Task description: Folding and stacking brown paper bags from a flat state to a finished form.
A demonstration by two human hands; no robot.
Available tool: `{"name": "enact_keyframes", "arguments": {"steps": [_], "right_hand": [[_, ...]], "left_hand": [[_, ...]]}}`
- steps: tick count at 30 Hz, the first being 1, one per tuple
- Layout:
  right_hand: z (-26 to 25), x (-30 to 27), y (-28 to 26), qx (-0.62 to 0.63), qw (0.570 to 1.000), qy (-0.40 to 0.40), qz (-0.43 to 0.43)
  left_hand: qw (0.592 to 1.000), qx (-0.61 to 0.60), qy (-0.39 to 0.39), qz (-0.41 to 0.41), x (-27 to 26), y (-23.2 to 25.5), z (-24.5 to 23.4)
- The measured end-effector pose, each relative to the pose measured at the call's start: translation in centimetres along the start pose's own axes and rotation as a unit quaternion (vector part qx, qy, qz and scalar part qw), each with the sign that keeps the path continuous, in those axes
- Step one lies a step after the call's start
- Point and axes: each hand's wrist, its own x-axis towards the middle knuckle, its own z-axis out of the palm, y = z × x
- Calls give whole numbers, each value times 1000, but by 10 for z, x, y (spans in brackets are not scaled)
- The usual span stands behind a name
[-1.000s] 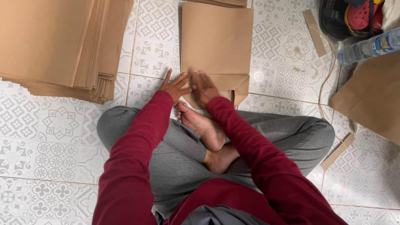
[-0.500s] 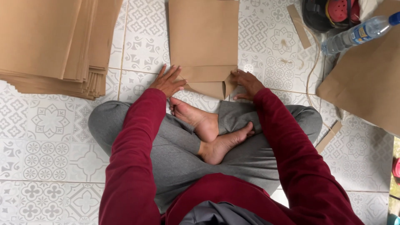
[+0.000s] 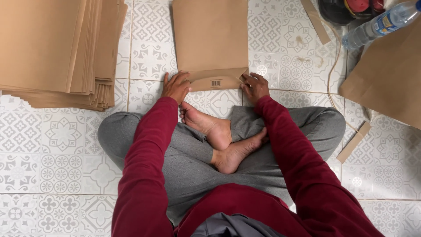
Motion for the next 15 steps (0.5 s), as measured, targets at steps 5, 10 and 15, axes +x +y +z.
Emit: {"name": "enact_keyframes", "arguments": {"steps": [5, 10, 15], "right_hand": [[-24, 7, -45, -24, 998, 46, 29], [-28, 17, -50, -59, 995, 22, -77], [-6, 25, -41, 23, 998, -32, 41]], "left_hand": [[996, -44, 6, -73, 2, 20, -17], [998, -36, 17, -58, 3, 32, -44], [997, -42, 53, -46, 5, 28, -32]]}}
